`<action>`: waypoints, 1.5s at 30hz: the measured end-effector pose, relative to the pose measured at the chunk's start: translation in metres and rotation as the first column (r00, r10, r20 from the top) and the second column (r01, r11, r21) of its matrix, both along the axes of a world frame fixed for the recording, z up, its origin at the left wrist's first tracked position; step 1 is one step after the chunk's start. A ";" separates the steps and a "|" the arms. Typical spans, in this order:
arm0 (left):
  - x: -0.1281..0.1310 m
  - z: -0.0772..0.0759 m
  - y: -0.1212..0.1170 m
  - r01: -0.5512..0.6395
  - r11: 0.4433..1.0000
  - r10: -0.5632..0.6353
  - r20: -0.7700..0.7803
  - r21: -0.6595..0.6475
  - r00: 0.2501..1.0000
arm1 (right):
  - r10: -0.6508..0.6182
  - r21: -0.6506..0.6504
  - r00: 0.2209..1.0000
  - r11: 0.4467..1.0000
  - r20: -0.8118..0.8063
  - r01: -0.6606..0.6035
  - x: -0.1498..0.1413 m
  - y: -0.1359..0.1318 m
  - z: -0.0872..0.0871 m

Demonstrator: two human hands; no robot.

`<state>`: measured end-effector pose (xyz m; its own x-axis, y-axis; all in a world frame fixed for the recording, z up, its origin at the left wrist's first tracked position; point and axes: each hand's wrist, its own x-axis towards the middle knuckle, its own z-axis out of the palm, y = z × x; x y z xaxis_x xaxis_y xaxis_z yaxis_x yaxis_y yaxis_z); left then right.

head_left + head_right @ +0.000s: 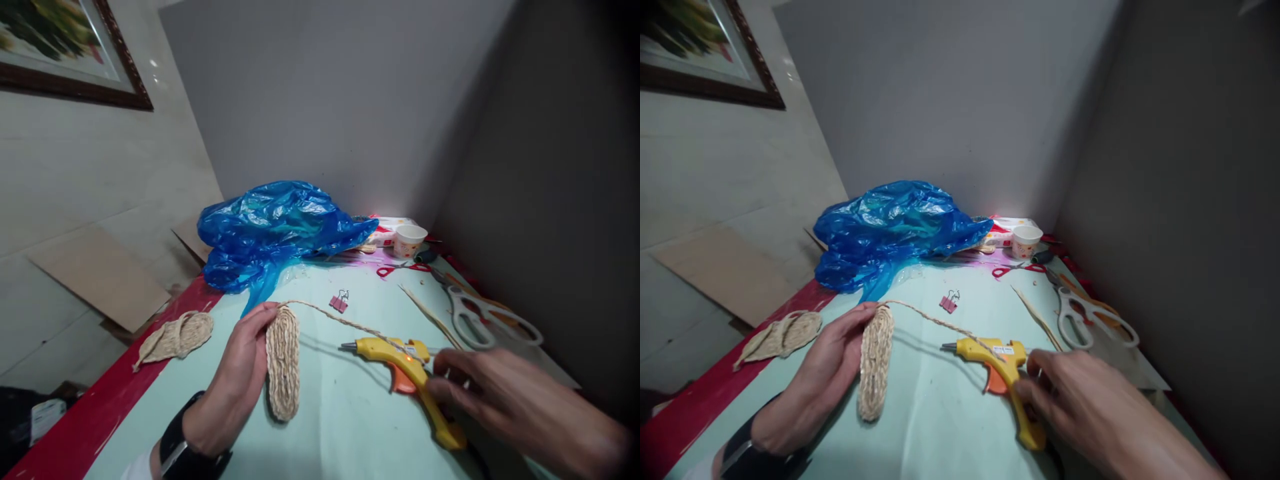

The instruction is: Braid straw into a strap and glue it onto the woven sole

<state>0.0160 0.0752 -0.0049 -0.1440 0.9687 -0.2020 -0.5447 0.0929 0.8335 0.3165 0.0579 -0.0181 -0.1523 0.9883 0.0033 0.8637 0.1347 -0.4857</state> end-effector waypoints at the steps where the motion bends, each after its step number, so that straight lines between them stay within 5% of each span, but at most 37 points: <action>1: 0.000 0.000 -0.001 -0.002 1.000 0.002 -0.006 0.014 1.000 | 0.041 -0.083 0.996 0.996 0.081 -0.034 -0.002 -0.002 -0.003; 5: 0.004 0.002 -0.005 0.007 0.999 -0.006 -0.022 0.051 1.000 | 0.056 -0.222 0.946 0.975 0.319 0.017 -0.022 -0.006 -0.003; 9: 0.007 0.007 -0.008 0.021 0.999 -0.020 -0.010 0.039 1.000 | 0.014 -0.240 0.957 0.969 0.289 0.058 -0.032 -0.001 -0.001; 14: 0.003 0.010 -0.004 0.016 1.000 -0.015 0.073 -0.018 0.997 | -0.108 -0.294 0.974 0.955 -0.199 0.046 -0.023 0.007 -0.003; 19: 0.001 0.012 0.001 0.095 0.983 -0.068 0.171 -0.157 0.983 | -0.365 -0.442 0.609 0.896 -0.704 0.025 -0.032 0.002 -0.005; 21: 0.003 0.013 0.001 0.119 0.974 -0.081 0.191 -0.193 0.978 | -0.371 -0.453 0.567 0.892 -0.736 -0.004 -0.040 0.000 -0.006; 26: 0.005 0.012 0.001 0.064 0.970 -0.019 0.187 -0.234 0.982 | -0.254 -0.263 0.800 0.957 -0.544 0.125 -0.062 -0.005 -0.001; 29: -0.004 0.020 0.004 -0.020 0.965 0.062 0.154 -0.262 0.986 | -0.042 -0.158 0.976 0.987 -0.213 0.008 -0.082 -0.016 0.002; 33: -0.026 0.041 0.006 -0.179 0.965 0.204 0.120 -0.190 0.972 | 0.125 -0.008 0.959 0.992 0.255 -0.127 -0.112 -0.025 -0.001; 36: -0.043 0.052 0.006 -0.210 0.968 0.229 0.148 -0.135 0.962 | 0.057 -0.048 0.941 0.998 0.334 -0.043 -0.115 -0.021 -0.001; 38: -0.049 0.054 0.005 -0.214 0.973 0.228 0.190 -0.092 0.955 | -0.029 -0.135 0.986 0.989 0.163 0.052 -0.105 -0.017 0.001; 40: -0.047 0.051 0.005 -0.154 0.986 0.166 0.304 -0.064 0.938 | -0.151 -0.217 0.972 0.970 -0.180 0.110 -0.090 -0.014 0.004; 43: -0.032 0.044 0.002 0.107 0.990 -0.050 0.482 -0.092 0.875 | -0.288 -0.297 0.697 0.948 -0.656 0.112 -0.076 -0.015 0.009; 45: -0.019 0.037 -0.001 0.256 0.960 -0.170 0.489 -0.113 0.855 | -0.331 -0.328 0.524 0.939 -0.785 0.101 -0.075 -0.017 0.014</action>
